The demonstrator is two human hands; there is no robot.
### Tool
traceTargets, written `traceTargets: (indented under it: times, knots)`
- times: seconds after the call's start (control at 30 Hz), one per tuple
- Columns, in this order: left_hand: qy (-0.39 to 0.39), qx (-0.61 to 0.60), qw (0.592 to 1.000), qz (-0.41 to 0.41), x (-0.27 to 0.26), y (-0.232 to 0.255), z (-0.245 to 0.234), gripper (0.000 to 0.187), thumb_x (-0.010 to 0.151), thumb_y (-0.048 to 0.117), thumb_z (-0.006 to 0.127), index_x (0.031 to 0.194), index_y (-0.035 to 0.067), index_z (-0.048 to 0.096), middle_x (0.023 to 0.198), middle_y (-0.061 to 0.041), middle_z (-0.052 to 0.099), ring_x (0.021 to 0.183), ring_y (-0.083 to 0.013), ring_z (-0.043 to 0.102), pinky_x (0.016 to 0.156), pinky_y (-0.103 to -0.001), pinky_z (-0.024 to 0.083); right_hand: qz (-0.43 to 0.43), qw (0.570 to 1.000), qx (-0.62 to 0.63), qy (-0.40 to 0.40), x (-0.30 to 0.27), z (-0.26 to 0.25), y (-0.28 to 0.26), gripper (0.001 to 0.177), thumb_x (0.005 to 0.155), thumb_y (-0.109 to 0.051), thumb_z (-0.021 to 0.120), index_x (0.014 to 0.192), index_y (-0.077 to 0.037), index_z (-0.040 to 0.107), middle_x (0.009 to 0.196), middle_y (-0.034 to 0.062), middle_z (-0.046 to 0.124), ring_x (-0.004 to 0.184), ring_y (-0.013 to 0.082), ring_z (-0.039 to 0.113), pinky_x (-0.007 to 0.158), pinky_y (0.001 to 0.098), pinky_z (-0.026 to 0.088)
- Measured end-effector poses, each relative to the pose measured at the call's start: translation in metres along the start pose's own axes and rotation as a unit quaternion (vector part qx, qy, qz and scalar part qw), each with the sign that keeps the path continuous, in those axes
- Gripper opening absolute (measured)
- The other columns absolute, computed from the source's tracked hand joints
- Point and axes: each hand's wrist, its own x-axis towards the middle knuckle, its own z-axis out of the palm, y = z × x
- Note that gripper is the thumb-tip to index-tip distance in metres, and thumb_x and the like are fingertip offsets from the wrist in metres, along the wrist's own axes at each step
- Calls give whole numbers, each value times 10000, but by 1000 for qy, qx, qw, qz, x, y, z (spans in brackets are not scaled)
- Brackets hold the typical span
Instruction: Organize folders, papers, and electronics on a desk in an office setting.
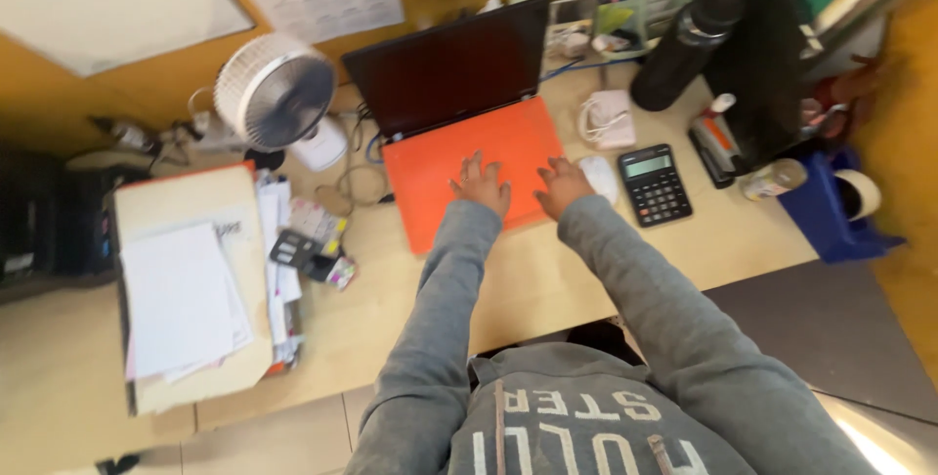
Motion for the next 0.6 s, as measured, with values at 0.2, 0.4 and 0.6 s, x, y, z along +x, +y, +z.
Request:
traceTargets:
  times: [0.2, 0.4, 0.6]
  knots:
    - [97, -63, 979, 166, 54, 132, 25, 366, 925, 346, 696, 1237, 157, 669, 1537, -133, 454, 1500, -412, 326, 1153, -736, 228, -35, 968, 110, 221, -4, -108, 105, 206, 942, -155, 655, 1095, -105, 784, 1032, 160, 701, 964, 370, 671, 839, 468, 540]
    - [165, -103, 947, 257, 113, 309, 30, 364, 985, 336, 668, 1308, 169, 646, 1537, -55, 497, 1518, -335, 395, 1206, -687, 279, -85, 893, 181, 403, -20, -240, 218, 130, 896, -7, 705, 1014, -43, 745, 928, 154, 665, 861, 365, 667, 743, 443, 542]
    - [164, 1, 942, 293, 159, 451, 28, 625, 944, 350, 653, 1522, 250, 437, 1670, 40, 259, 1567, -287, 199, 1160, -769, 164, -147, 838, 200, 486, -25, -310, 306, 242, 928, 89, 642, 1120, -31, 730, 1057, 151, 696, 990, 350, 690, 876, 421, 570]
